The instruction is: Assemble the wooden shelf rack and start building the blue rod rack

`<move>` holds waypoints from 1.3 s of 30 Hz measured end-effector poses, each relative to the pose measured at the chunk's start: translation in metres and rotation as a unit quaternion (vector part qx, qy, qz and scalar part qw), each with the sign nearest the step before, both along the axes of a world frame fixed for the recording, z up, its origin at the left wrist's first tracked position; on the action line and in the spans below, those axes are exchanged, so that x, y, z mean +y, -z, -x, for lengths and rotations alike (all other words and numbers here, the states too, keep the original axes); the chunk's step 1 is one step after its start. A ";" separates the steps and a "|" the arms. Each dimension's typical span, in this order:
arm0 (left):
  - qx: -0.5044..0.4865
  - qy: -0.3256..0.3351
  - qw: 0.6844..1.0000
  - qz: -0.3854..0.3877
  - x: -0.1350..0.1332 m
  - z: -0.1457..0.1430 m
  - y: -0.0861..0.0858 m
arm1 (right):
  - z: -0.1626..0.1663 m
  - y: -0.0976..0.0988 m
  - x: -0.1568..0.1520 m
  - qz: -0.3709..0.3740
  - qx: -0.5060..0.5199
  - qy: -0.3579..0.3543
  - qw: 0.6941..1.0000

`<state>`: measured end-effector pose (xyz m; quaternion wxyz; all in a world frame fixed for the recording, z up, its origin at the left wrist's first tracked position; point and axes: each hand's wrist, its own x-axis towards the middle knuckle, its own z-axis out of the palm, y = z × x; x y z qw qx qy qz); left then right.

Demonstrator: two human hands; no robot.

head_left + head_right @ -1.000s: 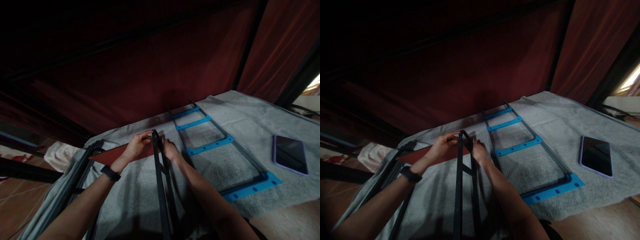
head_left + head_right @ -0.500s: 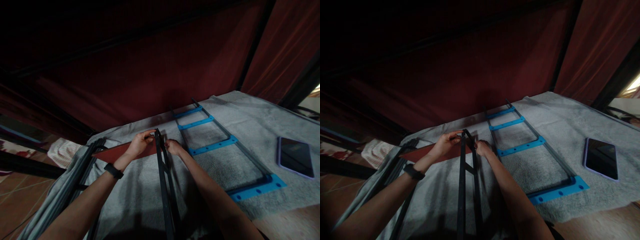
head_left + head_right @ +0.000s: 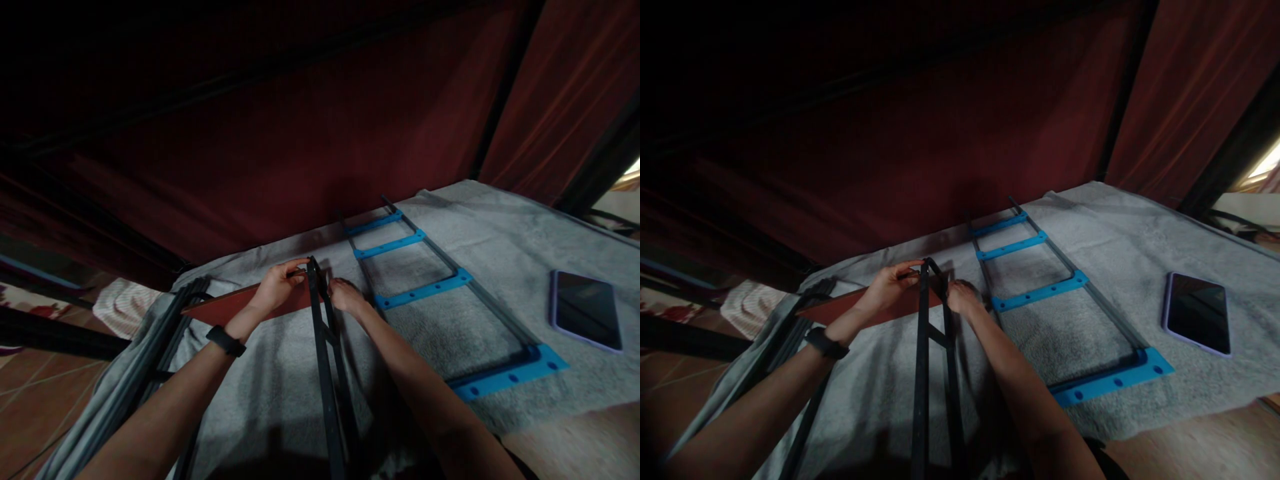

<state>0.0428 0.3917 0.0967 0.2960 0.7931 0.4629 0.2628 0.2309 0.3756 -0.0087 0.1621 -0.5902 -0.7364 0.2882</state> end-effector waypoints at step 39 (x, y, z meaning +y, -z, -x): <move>-0.033 0.010 0.999 0.024 0.002 0.000 0.009 | -0.006 0.022 0.009 -0.112 0.017 -0.104 0.988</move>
